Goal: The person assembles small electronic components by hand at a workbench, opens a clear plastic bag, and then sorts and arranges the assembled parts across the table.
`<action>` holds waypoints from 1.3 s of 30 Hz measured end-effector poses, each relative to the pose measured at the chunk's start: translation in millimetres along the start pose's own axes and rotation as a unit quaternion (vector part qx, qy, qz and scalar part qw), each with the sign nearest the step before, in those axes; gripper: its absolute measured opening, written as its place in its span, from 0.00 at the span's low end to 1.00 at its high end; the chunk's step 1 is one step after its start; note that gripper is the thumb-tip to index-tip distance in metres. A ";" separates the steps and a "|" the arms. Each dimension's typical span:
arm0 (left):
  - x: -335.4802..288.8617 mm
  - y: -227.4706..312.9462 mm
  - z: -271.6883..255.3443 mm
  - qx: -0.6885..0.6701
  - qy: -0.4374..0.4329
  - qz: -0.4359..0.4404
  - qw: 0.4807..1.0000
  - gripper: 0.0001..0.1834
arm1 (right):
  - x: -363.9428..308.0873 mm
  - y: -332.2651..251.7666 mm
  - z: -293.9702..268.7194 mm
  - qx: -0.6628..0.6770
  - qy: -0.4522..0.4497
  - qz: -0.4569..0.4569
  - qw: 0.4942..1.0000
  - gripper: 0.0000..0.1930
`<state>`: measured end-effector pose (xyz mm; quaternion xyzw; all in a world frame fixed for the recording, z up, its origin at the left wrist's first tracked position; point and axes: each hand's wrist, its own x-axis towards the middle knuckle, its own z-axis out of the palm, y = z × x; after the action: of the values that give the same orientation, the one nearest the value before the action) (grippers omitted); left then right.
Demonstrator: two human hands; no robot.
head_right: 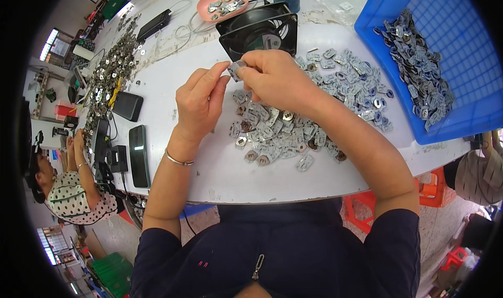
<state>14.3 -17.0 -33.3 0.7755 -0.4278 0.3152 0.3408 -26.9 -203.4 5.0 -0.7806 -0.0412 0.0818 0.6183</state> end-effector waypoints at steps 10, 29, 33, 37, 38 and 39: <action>0.1 -1.7 3.4 0.010 0.009 -0.001 1.000 0.16 | 2.7 2.0 2.0 -0.009 0.011 -0.012 1.000 0.13; -1.1 0.3 3.3 -0.005 0.030 -0.080 0.996 0.14 | 13.2 7.9 10.1 -0.041 0.088 -0.056 0.994 0.15; -1.4 -0.6 3.5 -0.004 0.025 -0.083 0.996 0.13 | 12.4 2.7 8.7 -0.004 0.071 -0.009 0.997 0.16; -1.9 0.4 3.2 -0.005 0.026 -0.084 0.996 0.13 | 12.1 5.0 9.7 0.000 0.072 -0.011 0.997 0.16; -2.4 0.4 3.6 -0.012 0.031 -0.084 0.996 0.12 | 12.2 6.7 10.3 -0.007 0.076 -0.023 0.997 0.16; -2.5 0.5 3.9 -0.020 0.037 -0.083 0.996 0.12 | 12.1 7.4 10.5 -0.014 0.081 -0.034 0.996 0.16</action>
<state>13.5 -19.1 -37.4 0.7895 -0.3551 0.3053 0.3967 -17.2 -193.1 -5.5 -0.7915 -0.0189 -0.0033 0.6109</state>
